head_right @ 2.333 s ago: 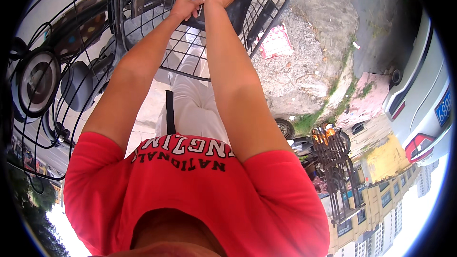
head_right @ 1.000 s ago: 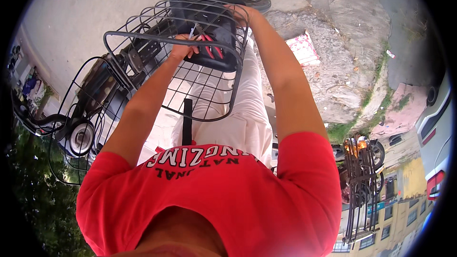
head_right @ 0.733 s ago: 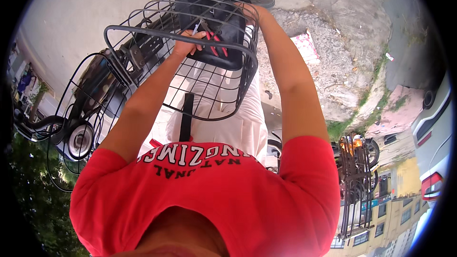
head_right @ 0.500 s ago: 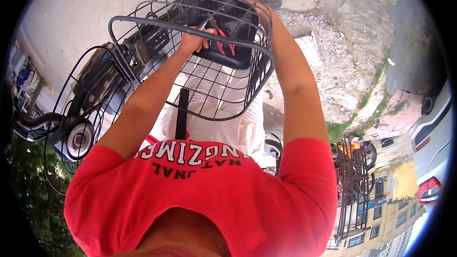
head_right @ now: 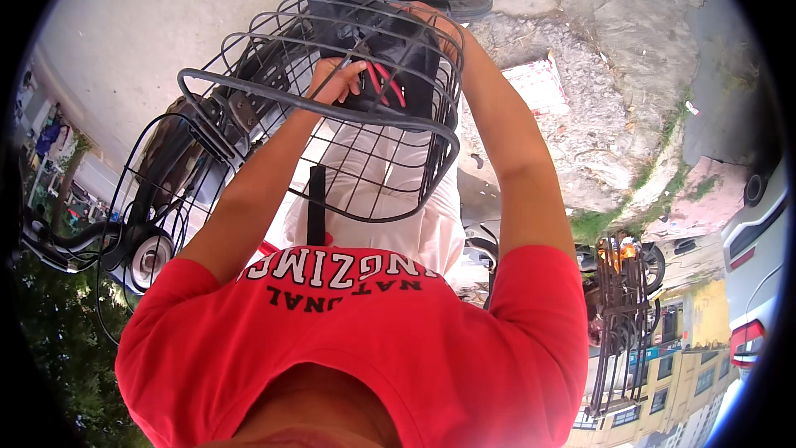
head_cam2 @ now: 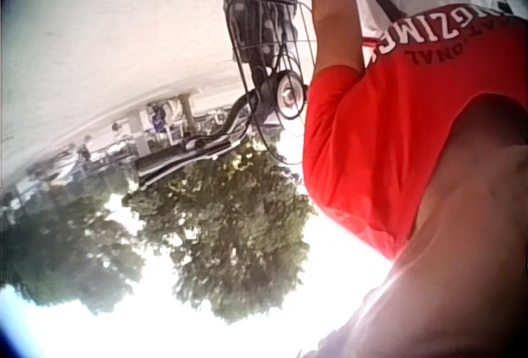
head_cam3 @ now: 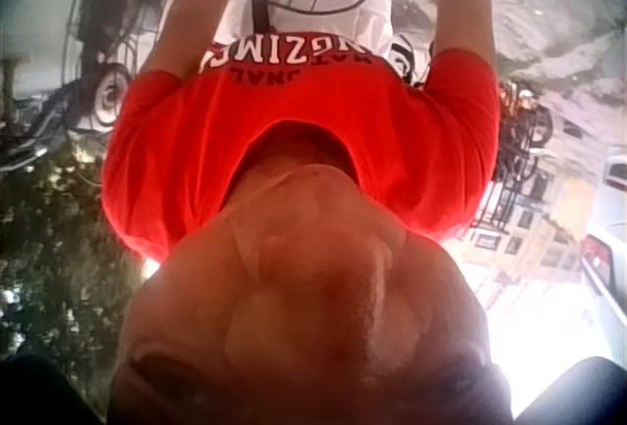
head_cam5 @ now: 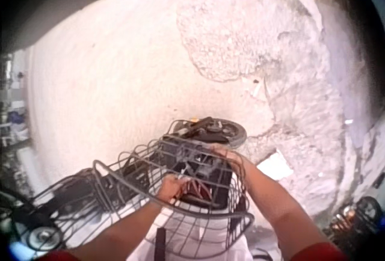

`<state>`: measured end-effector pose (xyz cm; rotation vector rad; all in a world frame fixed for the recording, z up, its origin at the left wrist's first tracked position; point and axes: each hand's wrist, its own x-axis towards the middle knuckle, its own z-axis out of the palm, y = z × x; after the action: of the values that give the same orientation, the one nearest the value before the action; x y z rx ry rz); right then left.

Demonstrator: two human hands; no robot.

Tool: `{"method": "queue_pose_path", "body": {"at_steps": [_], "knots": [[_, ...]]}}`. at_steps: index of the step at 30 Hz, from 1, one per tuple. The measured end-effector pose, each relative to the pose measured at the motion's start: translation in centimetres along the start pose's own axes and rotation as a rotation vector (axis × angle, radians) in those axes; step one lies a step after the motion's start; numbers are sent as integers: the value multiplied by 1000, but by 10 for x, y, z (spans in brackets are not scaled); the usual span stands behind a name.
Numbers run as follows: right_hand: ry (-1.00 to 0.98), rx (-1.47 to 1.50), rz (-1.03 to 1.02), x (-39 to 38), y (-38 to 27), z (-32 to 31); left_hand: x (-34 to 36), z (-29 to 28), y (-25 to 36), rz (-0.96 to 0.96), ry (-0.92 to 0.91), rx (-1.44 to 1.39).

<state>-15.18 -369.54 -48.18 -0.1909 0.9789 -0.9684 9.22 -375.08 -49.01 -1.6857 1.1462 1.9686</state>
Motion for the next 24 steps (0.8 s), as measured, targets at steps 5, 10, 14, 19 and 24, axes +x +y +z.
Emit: {"method": "queue_pose_path", "body": {"at_steps": [5,10,14,19,24], "knots": [[-21,249,17,24,28,-9,-1,-3,5,-77,41,62],[-137,118,-74,59,83,-30,-31,0,22,-65,48,495],[-84,236,57,53,68,-23,-88,-10,50,-80,-327,1022],[-22,273,125,58,74,-14,-174,9,185,-162,-786,726],[26,337,86,65,76,-14,-158,0,316,41,-327,227]]}}
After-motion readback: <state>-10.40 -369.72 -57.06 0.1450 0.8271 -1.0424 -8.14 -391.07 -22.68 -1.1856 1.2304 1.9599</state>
